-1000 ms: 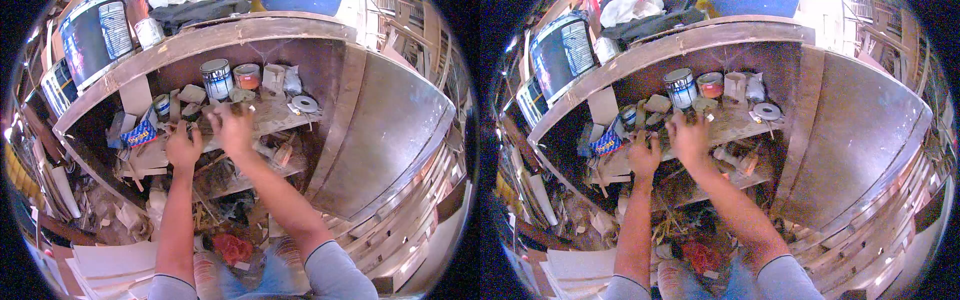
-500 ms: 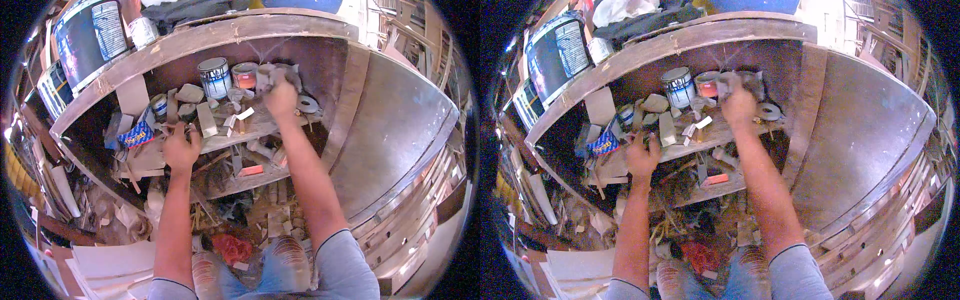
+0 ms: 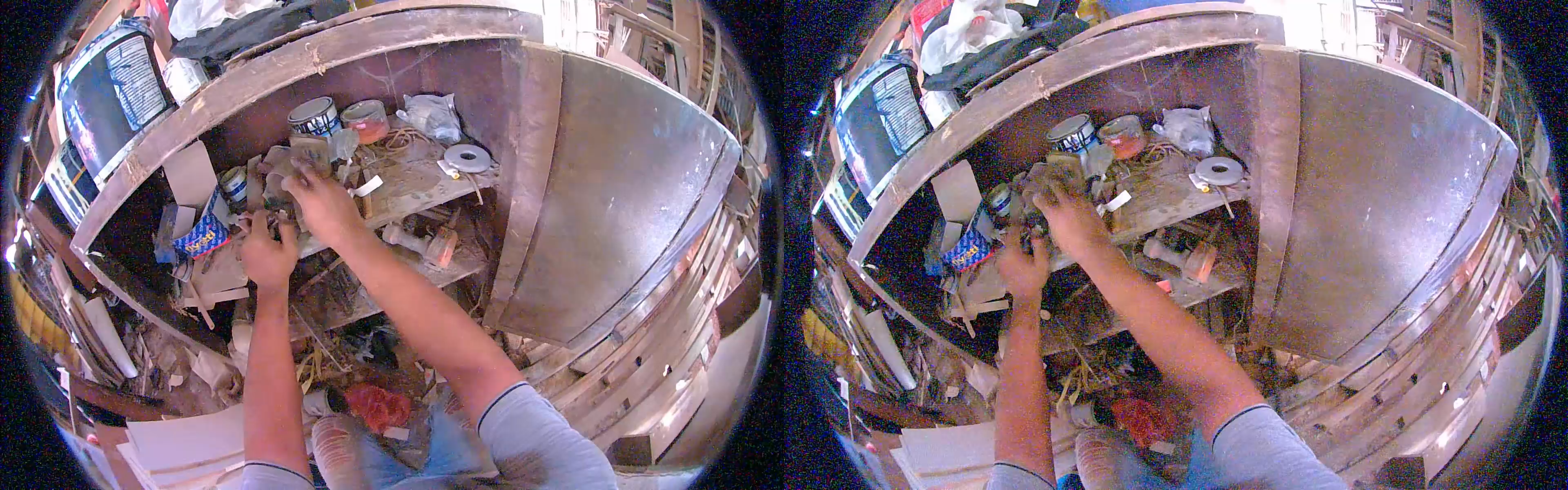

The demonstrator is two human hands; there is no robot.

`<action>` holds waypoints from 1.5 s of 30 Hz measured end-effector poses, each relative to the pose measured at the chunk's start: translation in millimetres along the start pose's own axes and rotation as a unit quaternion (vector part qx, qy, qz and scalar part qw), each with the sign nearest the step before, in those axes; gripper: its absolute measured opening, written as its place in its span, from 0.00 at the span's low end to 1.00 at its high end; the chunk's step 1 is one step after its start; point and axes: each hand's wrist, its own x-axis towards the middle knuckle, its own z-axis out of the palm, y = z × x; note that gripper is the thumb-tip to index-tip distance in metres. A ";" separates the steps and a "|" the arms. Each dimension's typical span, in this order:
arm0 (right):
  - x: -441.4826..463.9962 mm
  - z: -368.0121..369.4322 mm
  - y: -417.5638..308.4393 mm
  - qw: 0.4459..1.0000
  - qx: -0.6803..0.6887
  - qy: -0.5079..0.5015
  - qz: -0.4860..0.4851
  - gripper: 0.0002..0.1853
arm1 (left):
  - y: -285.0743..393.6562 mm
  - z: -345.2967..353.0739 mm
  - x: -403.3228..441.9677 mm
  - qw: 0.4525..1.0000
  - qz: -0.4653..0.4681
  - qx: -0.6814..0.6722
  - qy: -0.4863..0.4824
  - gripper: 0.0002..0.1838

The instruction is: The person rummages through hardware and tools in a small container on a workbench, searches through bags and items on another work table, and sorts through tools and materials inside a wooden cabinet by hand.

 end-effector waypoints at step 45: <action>14.9 -144.8 144.8 0.950 -0.124 0.259 0.121 0.25 | -3.5 -6.6 2.3 0.999 -0.004 0.037 0.017 0.13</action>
